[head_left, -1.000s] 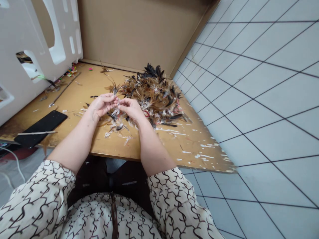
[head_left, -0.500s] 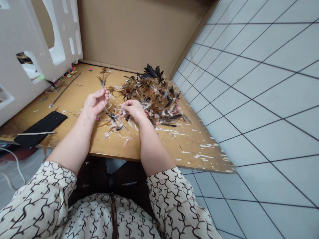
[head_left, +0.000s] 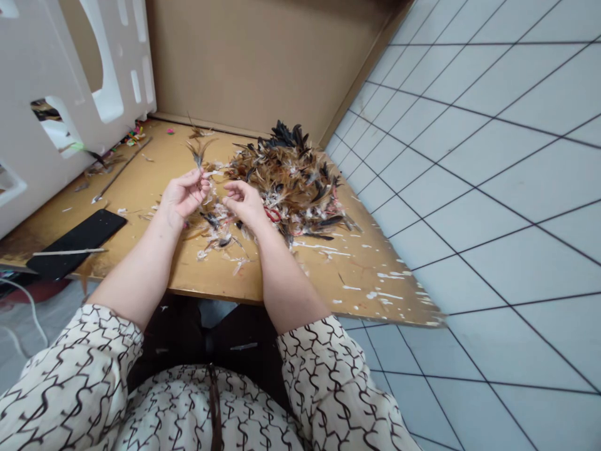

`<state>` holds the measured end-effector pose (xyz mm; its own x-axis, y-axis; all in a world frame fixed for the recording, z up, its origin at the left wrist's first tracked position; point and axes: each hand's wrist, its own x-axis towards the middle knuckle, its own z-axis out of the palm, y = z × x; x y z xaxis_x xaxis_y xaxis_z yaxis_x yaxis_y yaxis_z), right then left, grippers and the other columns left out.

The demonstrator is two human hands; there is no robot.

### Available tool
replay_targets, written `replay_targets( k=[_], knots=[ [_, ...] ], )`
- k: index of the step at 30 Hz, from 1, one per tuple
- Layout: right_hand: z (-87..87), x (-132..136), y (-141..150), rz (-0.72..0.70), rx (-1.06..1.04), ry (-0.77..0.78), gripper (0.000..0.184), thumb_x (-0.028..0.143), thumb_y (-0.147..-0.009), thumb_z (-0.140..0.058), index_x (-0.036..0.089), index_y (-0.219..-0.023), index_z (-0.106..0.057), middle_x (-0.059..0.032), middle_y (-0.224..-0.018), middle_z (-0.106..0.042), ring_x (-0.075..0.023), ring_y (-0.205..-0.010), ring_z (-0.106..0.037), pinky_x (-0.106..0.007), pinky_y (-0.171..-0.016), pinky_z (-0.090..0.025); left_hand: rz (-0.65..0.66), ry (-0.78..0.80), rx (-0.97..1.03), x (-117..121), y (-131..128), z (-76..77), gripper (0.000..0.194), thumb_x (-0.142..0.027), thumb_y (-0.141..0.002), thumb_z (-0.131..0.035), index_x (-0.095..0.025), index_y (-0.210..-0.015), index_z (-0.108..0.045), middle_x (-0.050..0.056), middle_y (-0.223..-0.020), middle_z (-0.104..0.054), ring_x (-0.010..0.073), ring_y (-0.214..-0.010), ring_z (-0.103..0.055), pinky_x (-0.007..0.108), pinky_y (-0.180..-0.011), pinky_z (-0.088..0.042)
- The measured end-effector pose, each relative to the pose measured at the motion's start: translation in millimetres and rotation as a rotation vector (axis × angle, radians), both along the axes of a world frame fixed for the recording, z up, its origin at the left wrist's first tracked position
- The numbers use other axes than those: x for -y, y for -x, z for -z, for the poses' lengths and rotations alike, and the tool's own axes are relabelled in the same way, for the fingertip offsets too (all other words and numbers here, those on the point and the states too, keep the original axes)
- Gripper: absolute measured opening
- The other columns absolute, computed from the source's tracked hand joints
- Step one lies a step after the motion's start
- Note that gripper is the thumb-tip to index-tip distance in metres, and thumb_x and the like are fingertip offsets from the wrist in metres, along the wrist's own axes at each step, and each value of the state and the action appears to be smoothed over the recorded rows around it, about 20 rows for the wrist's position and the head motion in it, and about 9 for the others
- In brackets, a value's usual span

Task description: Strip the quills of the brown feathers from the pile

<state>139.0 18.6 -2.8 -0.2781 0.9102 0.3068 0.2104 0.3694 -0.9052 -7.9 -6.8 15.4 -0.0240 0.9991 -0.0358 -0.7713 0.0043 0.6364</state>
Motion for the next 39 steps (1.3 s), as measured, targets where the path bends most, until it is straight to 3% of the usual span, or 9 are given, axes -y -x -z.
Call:
replay_targets(
  k=[3, 5, 9, 12, 15, 20, 28, 33, 39],
  knots=[
    [-1.7, 5.0, 2.6, -0.121, -0.041, -0.021, 0.028, 0.023, -0.056, -0.064, 0.016, -0.083, -0.060, 0.0005, -0.079, -0.060, -0.0118, -0.076, -0.052, -0.027, -0.074, -0.043, 0.042, -0.012, -0.030, 0.4, -4.4, 2.0, 0.021, -0.001, -0.077, -0.043, -0.011, -0.062, -0.055, 0.001, -0.058, -0.055, 0.0038, -0.048, -0.050, 0.014, -0.050, -0.045],
    [-2.3, 7.5, 4.1, -0.177, -0.028, 0.014, 0.021, 0.025, -0.057, -0.064, 0.015, -0.075, -0.059, 0.0017, -0.072, -0.059, -0.0107, -0.070, -0.050, -0.026, -0.070, -0.041, 0.066, -0.020, -0.060, 1.3, -8.2, 2.4, 0.021, 0.000, -0.076, -0.044, -0.011, -0.062, -0.055, 0.001, -0.057, -0.055, 0.0042, -0.047, -0.050, 0.014, -0.049, -0.045],
    [-1.2, 9.6, 5.9, -0.181, -0.032, 0.078, 0.015, 0.024, -0.059, -0.061, 0.015, -0.054, -0.051, 0.0063, -0.052, -0.045, -0.0063, -0.054, -0.039, -0.023, -0.059, -0.035, 0.087, -0.028, -0.112, 2.4, -12.9, 1.9, 0.019, 0.002, -0.074, -0.046, -0.010, -0.061, -0.056, 0.002, -0.057, -0.056, 0.0049, -0.048, -0.052, 0.015, -0.050, -0.046],
    [-1.6, 9.8, 5.2, -0.193, -0.129, 0.173, 0.015, 0.026, -0.059, -0.063, 0.016, -0.057, -0.052, 0.0064, -0.051, -0.046, -0.0059, -0.051, -0.039, -0.021, -0.055, -0.033, 0.062, -0.022, -0.148, 0.4, -10.3, 2.5, 0.018, 0.003, -0.071, -0.049, -0.010, -0.060, -0.056, 0.003, -0.061, -0.060, 0.0045, -0.050, -0.053, 0.015, -0.054, -0.047],
    [-3.3, 7.9, 3.1, -0.150, -0.231, 0.260, 0.017, 0.029, -0.058, -0.065, 0.017, -0.060, -0.054, 0.0054, -0.052, -0.049, -0.0062, -0.049, -0.040, -0.020, -0.051, -0.033, 0.022, -0.002, -0.211, -3.0, -3.5, 4.3, 0.018, 0.000, -0.071, -0.051, -0.012, -0.058, -0.056, 0.003, -0.067, -0.064, 0.0038, -0.051, -0.052, 0.014, -0.054, -0.046],
    [-5.0, 1.8, 0.5, -0.035, -0.307, 0.260, 0.019, 0.029, -0.060, -0.066, 0.017, -0.058, -0.052, 0.0067, -0.049, -0.045, -0.0046, -0.046, -0.035, -0.019, -0.048, -0.030, 0.019, 0.026, -0.357, -2.7, -0.4, 4.4, 0.019, -0.003, -0.069, -0.057, -0.015, -0.054, -0.055, 0.002, -0.068, -0.066, 0.0031, -0.046, -0.049, 0.014, -0.048, -0.043],
    [-5.2, 2.0, 0.9, 0.010, -0.258, 0.231, 0.016, 0.029, -0.064, -0.062, 0.017, -0.061, -0.052, 0.0062, -0.052, -0.048, -0.0052, -0.049, -0.039, -0.019, -0.051, -0.034, 0.085, 0.027, -0.507, 1.7, -12.2, 3.8, 0.014, 0.000, -0.059, -0.063, -0.011, -0.052, -0.059, 0.000, -0.045, -0.055, 0.0071, -0.042, -0.051, 0.018, -0.046, -0.044],
    [-3.9, 0.1, 0.7, 0.014, -0.229, 0.225, 0.015, 0.029, -0.066, -0.061, 0.017, -0.061, -0.053, 0.0070, -0.047, -0.041, -0.0055, -0.046, -0.034, -0.020, -0.050, -0.032, 0.079, 0.028, -0.503, 1.1, -9.7, 2.6, 0.014, 0.001, -0.061, -0.060, -0.010, -0.052, -0.058, 0.001, -0.047, -0.057, 0.0060, -0.043, -0.051, 0.017, -0.047, -0.045],
    [-8.0, 0.0, -0.8, 0.054, -0.273, 0.253, 0.014, 0.024, -0.064, -0.059, 0.017, -0.056, -0.050, 0.0062, -0.050, -0.046, -0.0051, -0.047, -0.036, -0.020, -0.050, -0.031, -0.032, 0.074, -0.422, 3.1, -5.6, -3.3, 0.020, 0.001, -0.069, -0.053, -0.010, -0.053, -0.056, 0.000, -0.050, -0.057, 0.0041, -0.043, -0.050, 0.015, -0.047, -0.044]
  ],
)
